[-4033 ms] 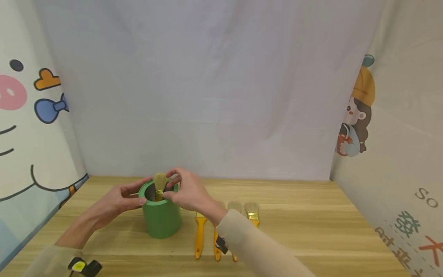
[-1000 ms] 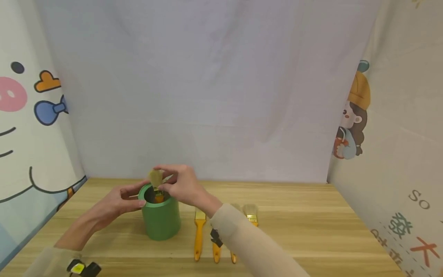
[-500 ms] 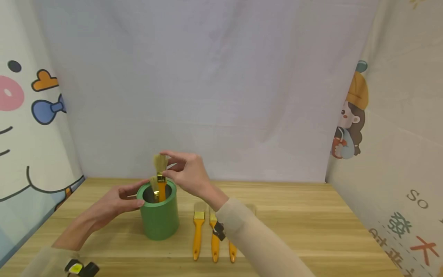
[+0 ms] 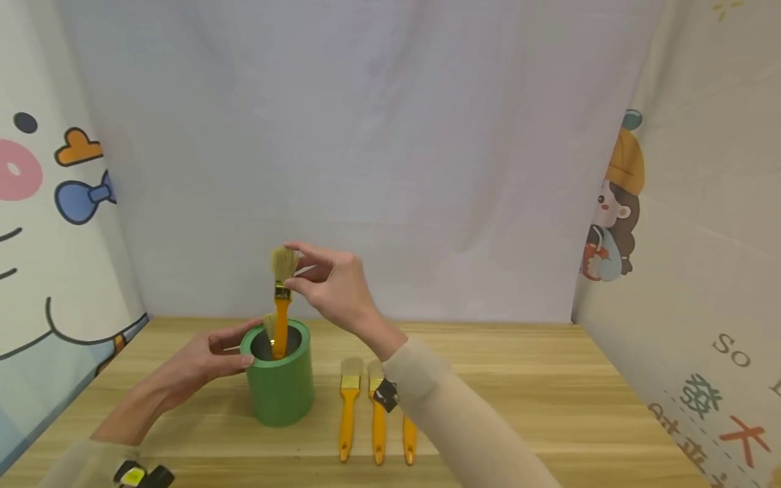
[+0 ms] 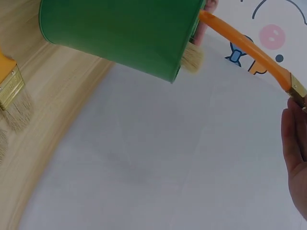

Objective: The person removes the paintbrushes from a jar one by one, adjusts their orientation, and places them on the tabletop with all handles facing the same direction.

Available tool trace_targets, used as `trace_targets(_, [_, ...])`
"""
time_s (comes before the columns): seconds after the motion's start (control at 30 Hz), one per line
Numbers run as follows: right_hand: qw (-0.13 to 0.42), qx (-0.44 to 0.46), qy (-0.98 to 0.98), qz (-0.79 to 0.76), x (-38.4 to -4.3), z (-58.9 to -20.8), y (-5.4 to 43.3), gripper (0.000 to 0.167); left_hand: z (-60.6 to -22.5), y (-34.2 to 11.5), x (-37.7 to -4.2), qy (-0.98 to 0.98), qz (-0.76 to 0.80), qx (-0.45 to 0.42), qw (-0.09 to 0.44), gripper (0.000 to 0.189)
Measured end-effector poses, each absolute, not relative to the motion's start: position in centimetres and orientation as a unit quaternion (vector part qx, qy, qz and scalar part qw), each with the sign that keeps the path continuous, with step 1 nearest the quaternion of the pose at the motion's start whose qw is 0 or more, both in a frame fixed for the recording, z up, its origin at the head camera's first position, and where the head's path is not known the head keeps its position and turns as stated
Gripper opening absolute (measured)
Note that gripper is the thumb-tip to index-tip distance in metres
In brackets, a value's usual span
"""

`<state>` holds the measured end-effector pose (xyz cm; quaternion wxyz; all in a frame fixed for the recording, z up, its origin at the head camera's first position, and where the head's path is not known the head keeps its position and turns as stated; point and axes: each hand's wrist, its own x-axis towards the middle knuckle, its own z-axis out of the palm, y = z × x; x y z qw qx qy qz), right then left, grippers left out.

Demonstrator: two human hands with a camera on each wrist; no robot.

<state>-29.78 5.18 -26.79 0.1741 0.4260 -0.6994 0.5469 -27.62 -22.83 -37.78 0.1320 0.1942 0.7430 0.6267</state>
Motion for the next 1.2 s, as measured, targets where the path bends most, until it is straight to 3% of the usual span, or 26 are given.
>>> trace_targets(0.57, [0.216, 0.422, -0.691, 0.546, -28.2, -24.0, 8.4, 0.051, -37.8, -23.0, -27.5, 0.749, 0.623, 0.188, 0.125, 0.077])
trace_targets(1.2, [0.171, 0.348, -0.746, 0.542, -27.3, -28.5, 14.1, 0.05, -38.0, -23.0, -27.5, 0.748, 0.624, 0.191, 0.122, 0.076])
